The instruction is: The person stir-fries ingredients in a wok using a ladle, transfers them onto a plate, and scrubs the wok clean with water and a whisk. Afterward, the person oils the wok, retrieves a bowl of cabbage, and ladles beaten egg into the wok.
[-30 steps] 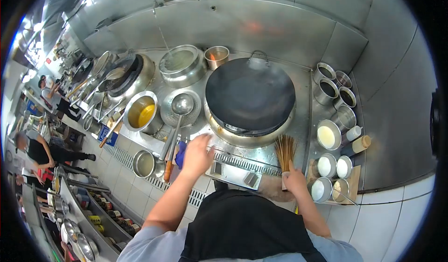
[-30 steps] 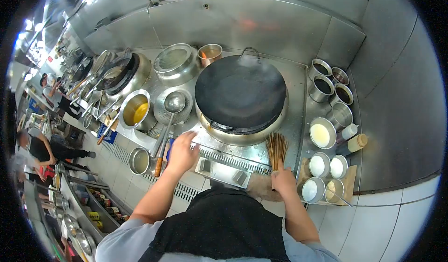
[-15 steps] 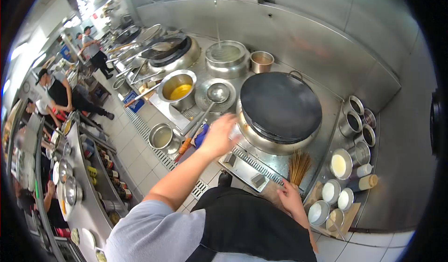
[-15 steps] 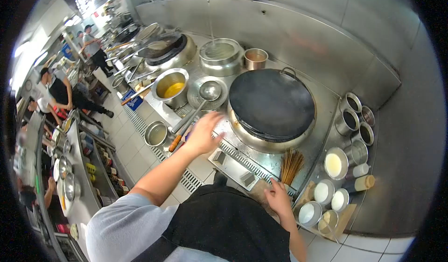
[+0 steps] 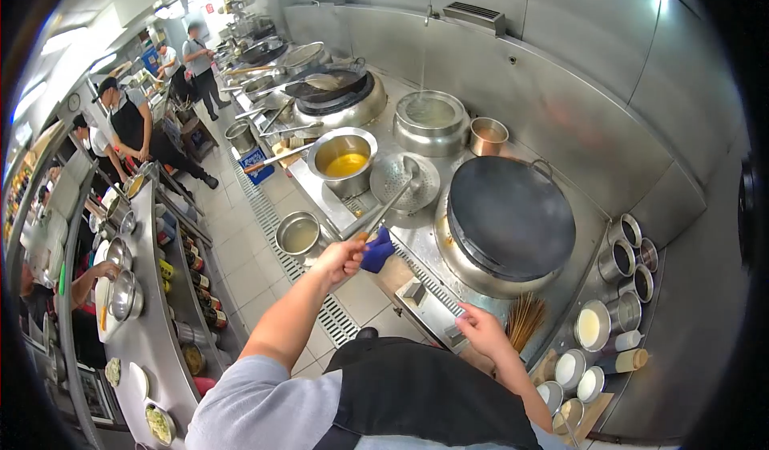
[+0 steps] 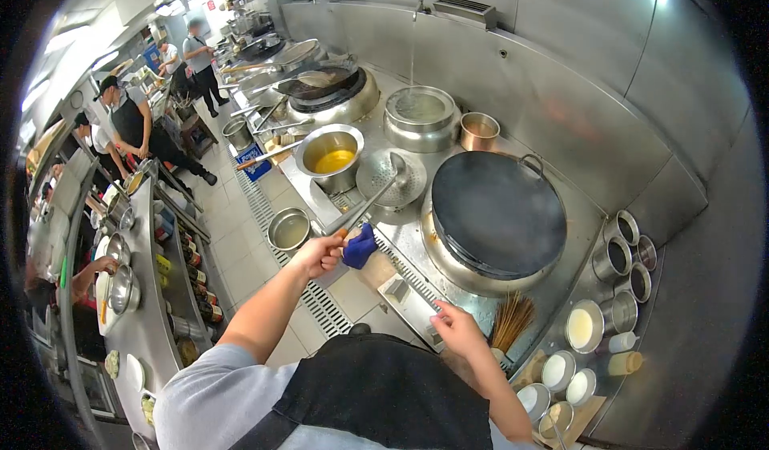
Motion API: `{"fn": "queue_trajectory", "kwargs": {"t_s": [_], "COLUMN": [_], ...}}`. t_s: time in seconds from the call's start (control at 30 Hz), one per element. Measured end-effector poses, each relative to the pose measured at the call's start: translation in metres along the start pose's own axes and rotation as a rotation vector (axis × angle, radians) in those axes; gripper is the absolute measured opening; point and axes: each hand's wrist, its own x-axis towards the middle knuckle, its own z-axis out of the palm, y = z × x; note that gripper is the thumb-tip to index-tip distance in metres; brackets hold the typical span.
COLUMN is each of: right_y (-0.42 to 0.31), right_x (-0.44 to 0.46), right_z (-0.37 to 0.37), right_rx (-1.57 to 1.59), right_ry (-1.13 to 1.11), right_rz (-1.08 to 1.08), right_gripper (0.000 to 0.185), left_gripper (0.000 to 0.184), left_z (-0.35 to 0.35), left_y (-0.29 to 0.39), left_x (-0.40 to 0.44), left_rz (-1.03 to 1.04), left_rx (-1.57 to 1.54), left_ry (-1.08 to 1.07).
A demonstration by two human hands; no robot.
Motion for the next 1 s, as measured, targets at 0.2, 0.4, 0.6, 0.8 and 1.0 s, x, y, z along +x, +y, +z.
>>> {"fn": "queue_trajectory", "kwargs": {"t_s": [0.2,0.4,0.6,0.8,1.0], "right_y": [-0.034,-0.085,-0.136,-0.260,-0.304], "right_x": [0.041,0.120,0.224,0.339,0.476], "right_z": [0.024,0.083,0.102,0.028,-0.041], "right_rx": [-0.130,0.000,0.427,0.239,0.460], "right_ry": [-0.080,-0.008,0.142,0.387,0.425], "right_rz": [-0.107,0.092,0.162,-0.087,-0.061], "right_gripper": [0.042,0.055,0.022,0.012,0.012], "left_gripper": [0.015,0.012,0.043,0.037,0.032], "left_z": [0.044,0.056,0.019,-0.052,-0.113], "left_y": [0.007,-0.004,0.064,0.015,-0.064], "left_x": [-0.033,-0.012,-0.028,-0.048,-0.060], "left_rz": [-0.252,0.081,0.575,0.540,0.256], "left_rx": [-0.913,-0.459,0.550,0.429,0.367], "left_ry": [-0.574,-0.422,-0.228,-0.231,-0.043]}}
